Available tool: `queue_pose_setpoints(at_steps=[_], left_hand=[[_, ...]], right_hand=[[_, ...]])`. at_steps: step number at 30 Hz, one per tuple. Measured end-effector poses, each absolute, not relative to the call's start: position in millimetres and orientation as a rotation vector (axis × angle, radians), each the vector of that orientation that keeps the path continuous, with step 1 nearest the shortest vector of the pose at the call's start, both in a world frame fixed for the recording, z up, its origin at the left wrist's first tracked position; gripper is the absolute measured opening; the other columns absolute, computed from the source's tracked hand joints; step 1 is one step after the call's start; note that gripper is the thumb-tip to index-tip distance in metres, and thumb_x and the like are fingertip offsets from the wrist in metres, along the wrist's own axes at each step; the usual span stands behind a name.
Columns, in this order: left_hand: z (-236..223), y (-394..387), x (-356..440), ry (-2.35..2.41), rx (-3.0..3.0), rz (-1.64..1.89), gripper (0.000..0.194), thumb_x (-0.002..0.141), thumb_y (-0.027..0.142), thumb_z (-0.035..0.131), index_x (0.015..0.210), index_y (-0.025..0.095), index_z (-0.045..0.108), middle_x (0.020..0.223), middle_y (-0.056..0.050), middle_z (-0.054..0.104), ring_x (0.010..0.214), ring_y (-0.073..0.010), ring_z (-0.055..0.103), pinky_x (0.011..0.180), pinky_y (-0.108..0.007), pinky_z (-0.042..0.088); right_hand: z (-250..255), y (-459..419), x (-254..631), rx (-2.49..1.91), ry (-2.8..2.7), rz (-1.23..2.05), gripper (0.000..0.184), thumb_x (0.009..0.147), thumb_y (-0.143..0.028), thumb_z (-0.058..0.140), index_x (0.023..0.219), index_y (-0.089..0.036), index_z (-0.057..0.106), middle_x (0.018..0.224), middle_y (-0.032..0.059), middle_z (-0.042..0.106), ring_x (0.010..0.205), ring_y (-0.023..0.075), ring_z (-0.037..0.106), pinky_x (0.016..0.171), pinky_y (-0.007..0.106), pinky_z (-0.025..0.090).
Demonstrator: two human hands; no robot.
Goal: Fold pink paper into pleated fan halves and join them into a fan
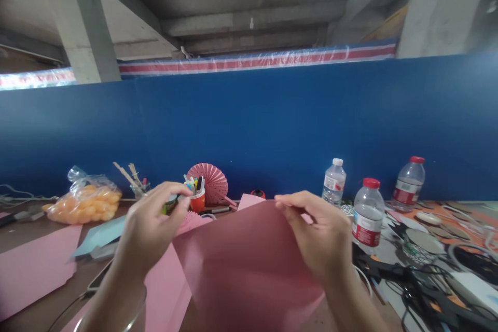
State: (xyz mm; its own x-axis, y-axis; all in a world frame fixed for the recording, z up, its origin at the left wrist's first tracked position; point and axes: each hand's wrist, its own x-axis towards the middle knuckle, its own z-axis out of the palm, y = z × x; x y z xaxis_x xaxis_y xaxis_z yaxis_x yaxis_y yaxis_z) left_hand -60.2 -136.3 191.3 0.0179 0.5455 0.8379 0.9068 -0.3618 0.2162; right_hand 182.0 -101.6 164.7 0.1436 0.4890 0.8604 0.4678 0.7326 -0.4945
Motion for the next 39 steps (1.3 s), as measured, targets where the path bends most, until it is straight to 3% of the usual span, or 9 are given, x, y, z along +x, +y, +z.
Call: queue_pose_setpoints(at_steps=[4,12,15,30,39], left_hand=[[180,-146,-19,-1.342,-2.194,-1.188,0.020,0.073,0.020,0.051,0.091,0.021,0.059,0.085,-0.003,0.062,0.083,-0.0188,0.053,0.078,-0.035,0.040],[172,-134,-11,-1.373,-2.358,-1.127,0.022,0.073,0.009,0.045,0.073,0.021,0.064,0.066,-0.001,0.063,0.063,-0.0150,0.056,0.060,-0.029,0.043],[172,-133,-12,-1.365,-2.361,-1.110,0.023,0.069,0.008,0.044,0.068,0.020,0.063,0.061,-0.001,0.062,0.059,-0.0146,0.055,0.061,-0.030,0.043],[177,-118,-36,-1.586,-2.149,-0.878,0.019,0.063,0.013,0.045,0.050,0.020,0.056,0.048,0.002,0.052,0.052,-0.0123,0.046,0.055,-0.026,0.036],[178,-109,-62,-1.679,-2.135,-0.885,0.016,0.063,0.016,0.044,0.052,0.020,0.055,0.050,0.004,0.053,0.054,-0.0112,0.045,0.052,-0.023,0.030]], right_hand=[[159,-108,162,-0.684,-1.667,0.059,0.011,0.074,-0.017,0.057,0.076,-0.023,0.065,0.073,-0.0004,0.067,0.066,0.0139,0.061,0.060,0.024,0.048],[163,-107,154,-0.739,-1.836,0.414,0.013,0.075,-0.024,0.056,0.085,-0.020,0.063,0.080,0.0029,0.067,0.071,0.0155,0.063,0.061,0.024,0.050],[163,-107,154,-0.744,-1.837,0.365,0.013,0.077,-0.025,0.054,0.075,-0.021,0.065,0.077,0.0028,0.068,0.070,0.0163,0.063,0.060,0.024,0.050],[161,-96,171,-0.843,-1.629,0.185,0.011,0.074,-0.027,0.058,0.075,-0.022,0.068,0.073,0.0003,0.068,0.065,0.0160,0.063,0.058,0.025,0.050],[156,-80,188,-0.866,-1.497,0.130,0.007,0.070,-0.027,0.063,0.076,-0.027,0.068,0.071,-0.0002,0.069,0.063,0.0174,0.063,0.053,0.027,0.051]])
